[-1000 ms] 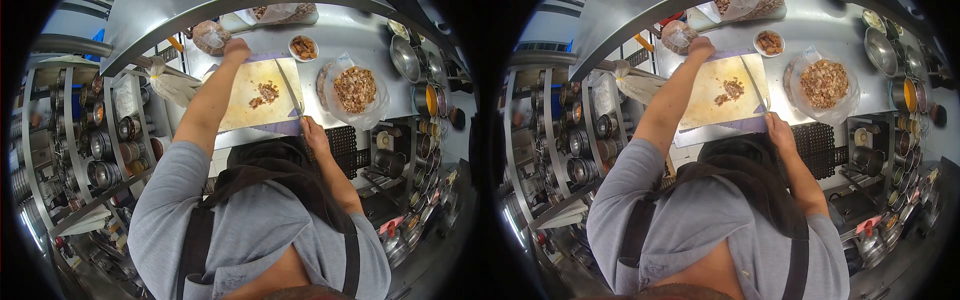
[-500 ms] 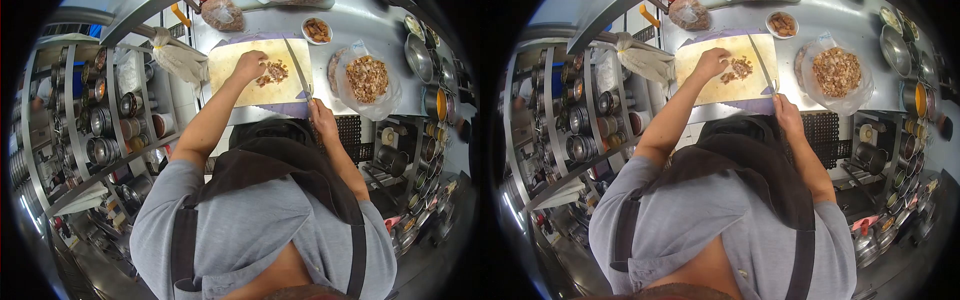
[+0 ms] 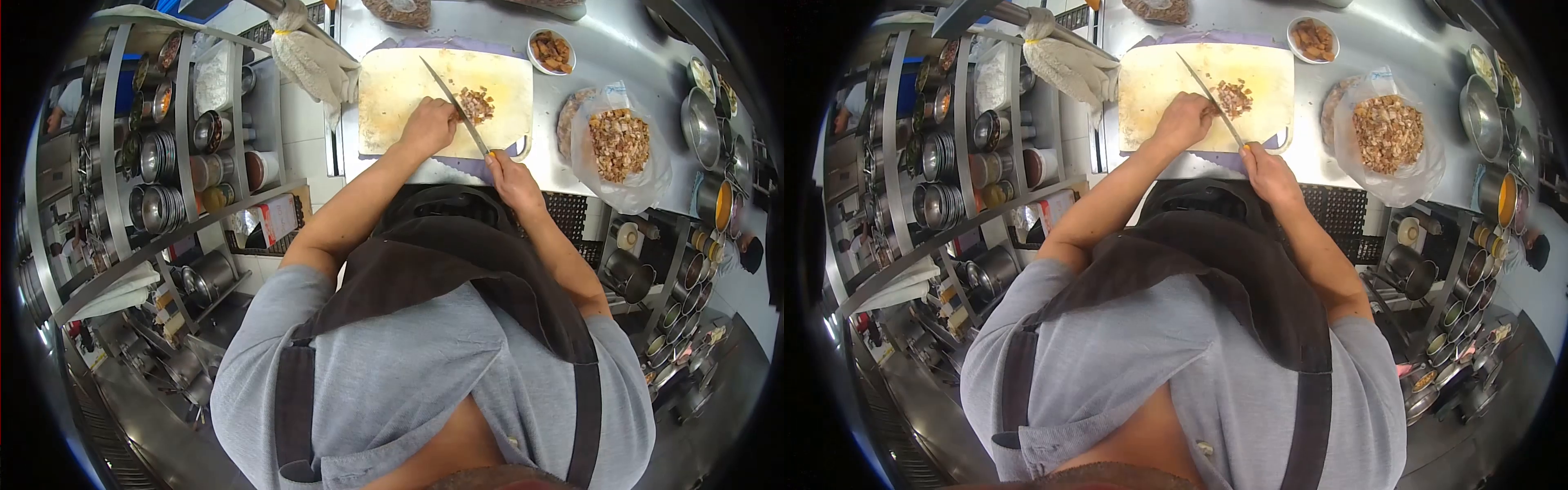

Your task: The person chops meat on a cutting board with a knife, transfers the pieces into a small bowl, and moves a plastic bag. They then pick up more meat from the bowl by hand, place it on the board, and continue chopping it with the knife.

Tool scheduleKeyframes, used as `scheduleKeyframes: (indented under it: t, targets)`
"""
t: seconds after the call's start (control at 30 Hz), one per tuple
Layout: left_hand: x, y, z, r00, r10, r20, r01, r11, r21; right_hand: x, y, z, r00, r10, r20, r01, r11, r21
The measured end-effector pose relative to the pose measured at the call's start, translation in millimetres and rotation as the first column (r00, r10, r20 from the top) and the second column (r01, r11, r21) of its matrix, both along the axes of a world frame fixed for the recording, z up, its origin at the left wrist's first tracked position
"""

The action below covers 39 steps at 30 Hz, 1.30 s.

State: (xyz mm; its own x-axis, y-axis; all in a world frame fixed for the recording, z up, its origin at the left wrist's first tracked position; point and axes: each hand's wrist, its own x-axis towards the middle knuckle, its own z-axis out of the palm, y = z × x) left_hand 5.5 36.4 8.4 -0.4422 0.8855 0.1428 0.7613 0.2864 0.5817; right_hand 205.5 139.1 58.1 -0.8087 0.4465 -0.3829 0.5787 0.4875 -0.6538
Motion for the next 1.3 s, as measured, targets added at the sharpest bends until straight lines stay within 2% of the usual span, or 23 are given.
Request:
scheduleKeyframes:
  t: [0.13, 0.23, 0.3, 0.4, 0.5, 0.7, 0.73, 0.8, 0.9, 1.0, 1.2, 1.3]
  targets:
    - [0.3, 1.6, -6.7, 0.999, -0.023, -0.036, 0.025, 0.999, 0.044, -2.9, 0.8, 2.8, 1.0, 0.004, 0.02, -0.004, 1.0, 0.011]
    - [-2.9, 2.4, -5.4, 0.997, -0.05, -0.052, 0.053, 0.997, 0.057, -11.0, 2.1, -2.0, 0.999, 0.011, 0.042, -0.009, 0.999, -0.049]
    - [-3.4, 0.8, -5.9, 0.996, -0.067, -0.059, 0.071, 0.996, 0.059, -24.9, -0.7, -10.4, 1.0, -0.018, -0.008, 0.018, 1.0, 0.015]
    - [-5.4, 2.6, -6.4, 0.992, -0.102, -0.079, 0.106, 0.993, 0.051, -58.0, 1.8, -19.8, 0.998, -0.056, -0.035, 0.056, 0.998, -0.003]
    - [-4.1, 4.4, -2.6, 0.994, -0.085, -0.074, 0.09, 0.994, 0.057, -54.5, -0.5, -27.9, 0.985, -0.098, -0.144, 0.105, 0.994, 0.043]
    - [-0.8, -10.7, 6.3, 0.999, -0.039, -0.022, 0.041, 0.995, 0.089, -35.3, 1.4, -12.1, 0.989, -0.099, -0.11, 0.101, 0.995, 0.014]
    - [-1.5, -11.7, 7.9, 1.0, -0.018, -0.023, 0.02, 0.998, 0.052, -32.1, 1.8, -6.0, 0.989, -0.099, -0.108, 0.102, 0.995, 0.017]
    - [-1.6, -12.2, 6.8, 1.0, 0.008, -0.021, -0.008, 1.0, 0.014, -28.7, 1.7, 3.8, 0.998, -0.021, -0.067, 0.023, 0.999, 0.037]
    - [-3.0, -8.3, -0.6, 0.999, -0.043, -0.03, 0.044, 0.998, 0.041, -34.1, 2.3, -11.7, 0.998, 0.032, -0.062, -0.029, 0.998, 0.061]
    - [-0.6, -9.0, -2.3, 0.996, -0.055, -0.066, 0.055, 0.998, -0.003, -59.8, -0.3, -32.5, 0.995, 0.006, -0.096, 0.002, 0.996, 0.085]
    - [0.4, -15.5, 11.8, 0.998, -0.058, -0.026, 0.06, 0.997, 0.057, -54.2, 1.4, -22.5, 0.988, -0.024, -0.155, 0.037, 0.996, 0.081]
    - [0.5, -21.9, 11.2, 0.999, 0.012, -0.042, -0.011, 0.999, 0.035, -40.3, 0.0, -9.9, 0.989, 0.0, -0.147, 0.008, 0.998, 0.056]
